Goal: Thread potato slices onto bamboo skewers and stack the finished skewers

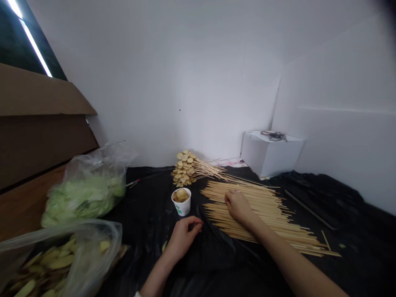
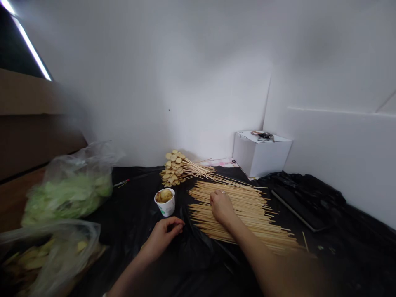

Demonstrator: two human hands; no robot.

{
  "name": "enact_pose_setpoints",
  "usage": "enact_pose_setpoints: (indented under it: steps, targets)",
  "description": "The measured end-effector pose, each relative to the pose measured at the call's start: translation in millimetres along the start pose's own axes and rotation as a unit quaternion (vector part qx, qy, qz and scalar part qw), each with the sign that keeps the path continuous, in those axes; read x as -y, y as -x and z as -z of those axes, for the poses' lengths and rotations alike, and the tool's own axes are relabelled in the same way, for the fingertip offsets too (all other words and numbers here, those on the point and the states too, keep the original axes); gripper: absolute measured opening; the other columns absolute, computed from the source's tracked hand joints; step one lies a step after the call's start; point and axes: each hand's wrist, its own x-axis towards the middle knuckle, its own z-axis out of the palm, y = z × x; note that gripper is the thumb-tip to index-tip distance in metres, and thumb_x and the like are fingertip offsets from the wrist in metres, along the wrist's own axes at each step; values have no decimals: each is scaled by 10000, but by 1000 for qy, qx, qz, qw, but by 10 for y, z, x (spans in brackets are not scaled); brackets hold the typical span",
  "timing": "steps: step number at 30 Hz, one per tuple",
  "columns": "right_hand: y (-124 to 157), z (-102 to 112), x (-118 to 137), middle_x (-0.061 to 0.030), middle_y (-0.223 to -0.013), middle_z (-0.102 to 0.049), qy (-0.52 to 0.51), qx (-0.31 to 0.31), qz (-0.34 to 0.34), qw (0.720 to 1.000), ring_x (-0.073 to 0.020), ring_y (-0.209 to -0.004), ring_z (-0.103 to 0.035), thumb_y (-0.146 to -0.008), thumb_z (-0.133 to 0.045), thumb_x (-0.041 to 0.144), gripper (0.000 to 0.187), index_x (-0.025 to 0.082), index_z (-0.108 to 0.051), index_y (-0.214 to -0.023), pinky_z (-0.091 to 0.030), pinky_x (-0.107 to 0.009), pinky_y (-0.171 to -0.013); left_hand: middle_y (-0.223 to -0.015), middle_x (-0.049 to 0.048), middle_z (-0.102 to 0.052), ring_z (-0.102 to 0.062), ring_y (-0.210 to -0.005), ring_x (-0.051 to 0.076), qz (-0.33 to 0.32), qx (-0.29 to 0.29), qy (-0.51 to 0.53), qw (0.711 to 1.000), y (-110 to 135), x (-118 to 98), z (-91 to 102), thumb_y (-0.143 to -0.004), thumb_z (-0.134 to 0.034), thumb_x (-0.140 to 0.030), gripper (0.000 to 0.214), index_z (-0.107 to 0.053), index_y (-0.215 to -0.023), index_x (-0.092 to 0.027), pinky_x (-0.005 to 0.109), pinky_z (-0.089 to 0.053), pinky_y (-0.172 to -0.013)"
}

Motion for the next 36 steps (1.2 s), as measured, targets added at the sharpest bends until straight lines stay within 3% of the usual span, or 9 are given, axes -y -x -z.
enact_pose_setpoints:
  steps: [36]
  targets:
    - [13,30,90,-128,-971,-619,52,11,19,998,-237,-953,-513,-898,-453,139,177,131,-628,-924,-322,-312,-797,-738,41,-703,-630,-723,190,-1,-3,-8,1000,-6,-11,10,-808,-532,-350,256,-708,-848,-169,262,-446,-674]
